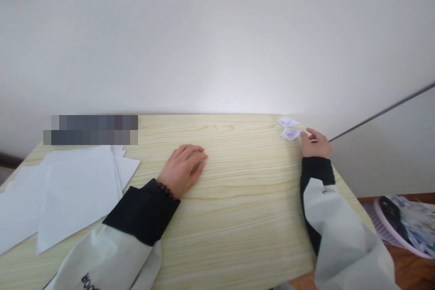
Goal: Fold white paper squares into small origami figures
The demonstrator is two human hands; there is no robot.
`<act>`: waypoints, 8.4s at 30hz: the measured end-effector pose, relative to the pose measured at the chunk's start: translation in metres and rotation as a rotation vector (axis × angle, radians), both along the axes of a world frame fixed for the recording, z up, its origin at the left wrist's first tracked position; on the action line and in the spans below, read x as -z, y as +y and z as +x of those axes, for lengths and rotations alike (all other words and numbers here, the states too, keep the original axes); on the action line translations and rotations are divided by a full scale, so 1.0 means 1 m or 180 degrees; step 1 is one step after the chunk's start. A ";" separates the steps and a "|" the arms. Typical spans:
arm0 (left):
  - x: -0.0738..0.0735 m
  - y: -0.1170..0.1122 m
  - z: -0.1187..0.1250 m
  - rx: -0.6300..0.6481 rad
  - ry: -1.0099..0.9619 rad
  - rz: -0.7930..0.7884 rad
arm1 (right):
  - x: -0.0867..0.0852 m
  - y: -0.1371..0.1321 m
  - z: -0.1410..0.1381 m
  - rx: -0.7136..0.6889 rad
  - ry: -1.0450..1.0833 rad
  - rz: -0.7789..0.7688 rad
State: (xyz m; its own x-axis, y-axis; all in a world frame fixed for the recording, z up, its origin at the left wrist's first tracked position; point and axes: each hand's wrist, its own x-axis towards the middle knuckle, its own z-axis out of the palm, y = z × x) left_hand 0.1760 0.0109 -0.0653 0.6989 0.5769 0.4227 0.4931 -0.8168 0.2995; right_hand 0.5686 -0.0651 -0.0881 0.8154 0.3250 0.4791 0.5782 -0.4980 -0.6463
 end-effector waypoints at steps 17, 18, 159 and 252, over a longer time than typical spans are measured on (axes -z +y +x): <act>-0.017 -0.037 -0.054 -0.0943 0.0890 0.0054 | -0.011 0.020 -0.222 -0.3494 -0.1000 -0.0114; -0.019 -0.039 -0.067 -0.1120 0.1008 0.0082 | -0.011 0.022 -0.226 -0.3519 -0.0991 -0.0129; -0.019 -0.007 -0.013 -0.0436 -0.1878 -0.3769 | -0.018 0.020 -0.210 -0.4262 0.2216 -0.0198; -0.026 -0.030 -0.003 -0.0684 -0.1355 -0.2511 | -0.064 0.006 -0.234 -0.3970 0.1006 -0.0579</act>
State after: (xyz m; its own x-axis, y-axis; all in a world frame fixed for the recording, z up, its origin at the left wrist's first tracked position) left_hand 0.1726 -0.0188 -0.0389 0.4191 0.9066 0.0487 0.3311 -0.2026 0.9216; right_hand 0.3347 -0.0595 -0.0241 -0.0132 0.9813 0.1921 0.5483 0.1677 -0.8193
